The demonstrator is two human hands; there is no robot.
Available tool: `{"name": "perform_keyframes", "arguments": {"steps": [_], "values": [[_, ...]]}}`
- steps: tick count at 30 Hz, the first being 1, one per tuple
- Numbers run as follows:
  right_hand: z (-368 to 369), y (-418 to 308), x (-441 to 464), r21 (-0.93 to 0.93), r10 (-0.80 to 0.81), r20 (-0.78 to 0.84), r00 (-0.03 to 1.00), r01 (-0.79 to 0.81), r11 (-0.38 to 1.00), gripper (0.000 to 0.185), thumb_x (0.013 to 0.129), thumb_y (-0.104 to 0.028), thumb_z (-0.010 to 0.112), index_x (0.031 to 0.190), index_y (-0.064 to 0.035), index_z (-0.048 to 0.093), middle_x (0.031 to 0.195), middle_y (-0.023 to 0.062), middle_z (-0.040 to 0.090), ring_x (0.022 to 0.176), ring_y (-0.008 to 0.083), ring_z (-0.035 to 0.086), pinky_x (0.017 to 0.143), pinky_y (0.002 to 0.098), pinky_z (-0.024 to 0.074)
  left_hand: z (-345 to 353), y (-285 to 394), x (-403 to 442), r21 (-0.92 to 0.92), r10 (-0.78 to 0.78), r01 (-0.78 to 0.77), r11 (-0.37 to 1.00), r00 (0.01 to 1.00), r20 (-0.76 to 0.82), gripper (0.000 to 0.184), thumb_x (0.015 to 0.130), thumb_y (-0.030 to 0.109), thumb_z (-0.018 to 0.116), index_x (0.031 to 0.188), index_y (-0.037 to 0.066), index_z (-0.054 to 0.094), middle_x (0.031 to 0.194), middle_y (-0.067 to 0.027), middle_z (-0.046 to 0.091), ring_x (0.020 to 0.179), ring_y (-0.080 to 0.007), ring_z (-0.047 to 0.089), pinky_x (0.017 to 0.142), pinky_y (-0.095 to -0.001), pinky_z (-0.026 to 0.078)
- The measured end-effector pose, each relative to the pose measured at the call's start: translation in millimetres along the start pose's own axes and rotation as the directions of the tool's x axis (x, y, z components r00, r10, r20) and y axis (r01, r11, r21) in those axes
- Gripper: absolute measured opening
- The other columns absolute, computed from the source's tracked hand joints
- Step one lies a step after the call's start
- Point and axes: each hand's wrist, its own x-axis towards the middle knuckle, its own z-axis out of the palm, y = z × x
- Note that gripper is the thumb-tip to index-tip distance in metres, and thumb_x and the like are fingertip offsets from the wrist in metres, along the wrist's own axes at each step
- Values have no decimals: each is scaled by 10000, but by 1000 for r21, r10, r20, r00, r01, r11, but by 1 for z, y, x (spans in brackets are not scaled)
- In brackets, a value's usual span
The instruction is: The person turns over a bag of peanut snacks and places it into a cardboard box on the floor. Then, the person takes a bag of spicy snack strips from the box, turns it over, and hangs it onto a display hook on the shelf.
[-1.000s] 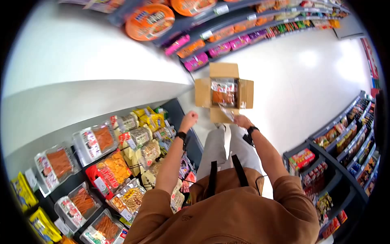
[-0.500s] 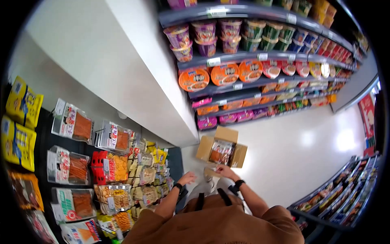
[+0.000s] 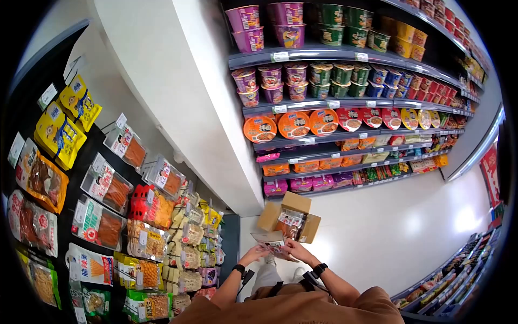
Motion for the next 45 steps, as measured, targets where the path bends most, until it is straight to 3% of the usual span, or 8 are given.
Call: {"name": "perform_keyframes", "arguments": {"steps": [3,15,19,21,27,32,41,45], "values": [[-5,-2,-43,-107,12,-25,1000,-15,994,250,939,-264,595,841,-73,466,733,-18,495,692,77,481,584,251,427,21,-13,-19,-77,86,-88,993,996,-26,493,836,433,689,1174,106,542,1069,-19,625,966,-120,605,727,-280,499],[36,-90,-128,452,83,-166,983,1,892,137,937,-233,578,972,-103,550,791,-36,524,732,70,516,691,274,501,52,19,-116,-268,263,-209,941,947,185,514,897,403,631,1259,62,500,1127,-20,586,1037,-108,532,906,-259,409],[71,-89,-121,511,76,-190,979,33,859,115,944,-228,565,916,-126,521,740,-50,462,703,77,514,670,297,543,29,15,-161,-298,274,-240,924,959,77,508,893,342,658,1252,20,496,1080,-33,614,1003,-110,557,880,-248,429],[97,-96,-119,508,73,-156,985,16,861,114,955,-242,550,931,-133,528,809,-39,532,755,86,547,713,306,532,18,11,-192,-428,382,-373,823,922,-68,475,868,277,703,1210,5,518,1088,-47,626,967,-121,588,847,-253,455],[183,-115,-108,528,-7,67,998,-29,849,262,974,-256,513,1162,-76,549,1139,35,602,1017,140,577,827,337,495,-15,-25,-295,-474,311,-432,768,897,-314,461,878,210,694,1240,-8,511,1151,-71,615,1027,-126,579,907,-269,456],[257,-137,-123,367,-55,257,965,-45,929,416,938,-207,579,1309,-43,488,1266,52,554,1132,149,522,979,335,406,-24,-47,-360,-471,241,-480,740,843,-481,401,888,169,678,1206,-10,512,1164,-85,610,1049,-139,571,915,-280,451],[306,-153,-162,121,45,424,904,-105,987,474,899,-160,634,1308,-1,455,1035,5,564,1041,111,540,899,280,441,-27,-55,-427,-385,259,-536,751,776,-574,363,873,154,693,1143,-37,543,1097,-83,634,1002,-124,586,901,-279,457],[307,-152,-176,45,79,489,869,-115,992,563,909,-147,621,1392,-6,367,1128,41,574,983,120,575,840,273,469,-21,-56,-443,-328,337,-637,698,696,-635,342,868,133,697,1130,-24,543,1080,-79,639,974,-118,593,876,-261,465]]}}
